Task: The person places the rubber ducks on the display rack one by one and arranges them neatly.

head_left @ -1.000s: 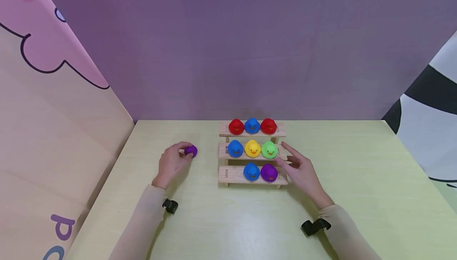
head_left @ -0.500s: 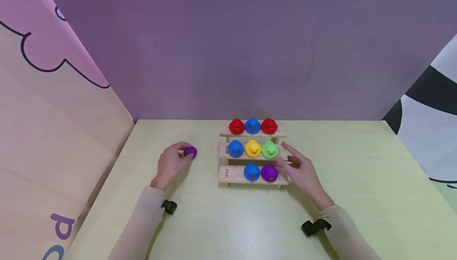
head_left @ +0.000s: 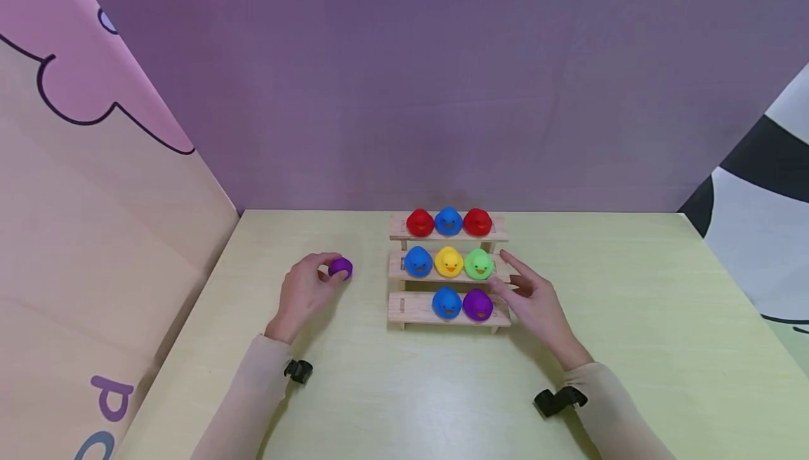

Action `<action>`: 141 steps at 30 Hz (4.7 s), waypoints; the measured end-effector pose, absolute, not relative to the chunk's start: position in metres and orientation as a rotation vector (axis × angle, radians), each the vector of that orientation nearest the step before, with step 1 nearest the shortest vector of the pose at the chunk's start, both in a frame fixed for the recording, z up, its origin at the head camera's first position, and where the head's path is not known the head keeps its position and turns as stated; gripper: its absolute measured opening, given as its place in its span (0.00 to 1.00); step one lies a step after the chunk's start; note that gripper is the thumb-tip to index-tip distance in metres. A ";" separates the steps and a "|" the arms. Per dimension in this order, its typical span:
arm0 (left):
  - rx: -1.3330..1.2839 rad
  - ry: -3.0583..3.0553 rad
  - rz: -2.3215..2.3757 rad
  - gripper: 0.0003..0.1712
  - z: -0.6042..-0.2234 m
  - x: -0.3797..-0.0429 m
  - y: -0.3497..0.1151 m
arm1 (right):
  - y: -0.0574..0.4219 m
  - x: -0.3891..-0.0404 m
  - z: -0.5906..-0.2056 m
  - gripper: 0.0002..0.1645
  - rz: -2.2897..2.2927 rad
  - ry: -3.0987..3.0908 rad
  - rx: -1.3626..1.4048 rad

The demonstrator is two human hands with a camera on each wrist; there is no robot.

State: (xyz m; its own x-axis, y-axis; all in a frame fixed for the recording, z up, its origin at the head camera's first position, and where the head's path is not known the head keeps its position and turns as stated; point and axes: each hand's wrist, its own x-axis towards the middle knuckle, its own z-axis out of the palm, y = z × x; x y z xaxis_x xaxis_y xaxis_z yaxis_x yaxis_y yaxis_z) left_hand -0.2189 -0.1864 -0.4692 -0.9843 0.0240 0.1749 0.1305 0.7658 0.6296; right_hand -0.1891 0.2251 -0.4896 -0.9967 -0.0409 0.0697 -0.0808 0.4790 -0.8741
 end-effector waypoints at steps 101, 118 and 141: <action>-0.728 -2.762 -1.032 0.22 -0.458 -0.170 -0.094 | 0.226 -0.189 -0.489 0.40 1.608 -2.622 0.141; -0.733 -2.764 -1.030 0.20 -0.460 -0.171 -0.087 | 0.226 -0.189 -0.488 0.40 1.618 -2.637 0.110; -0.691 -2.763 -1.067 0.22 -0.462 -0.170 -0.093 | 0.224 -0.192 -0.488 0.40 1.631 -2.631 0.149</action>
State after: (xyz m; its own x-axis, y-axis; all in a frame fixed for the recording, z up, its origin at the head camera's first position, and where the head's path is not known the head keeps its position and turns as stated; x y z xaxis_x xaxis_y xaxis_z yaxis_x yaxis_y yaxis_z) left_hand -0.1695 -0.0929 -0.4622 -0.8921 0.3767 0.2496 0.4467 0.6517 0.6130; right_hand -0.1920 0.2235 -0.4882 -0.9945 -0.0591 0.0868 -0.1040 0.4418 -0.8911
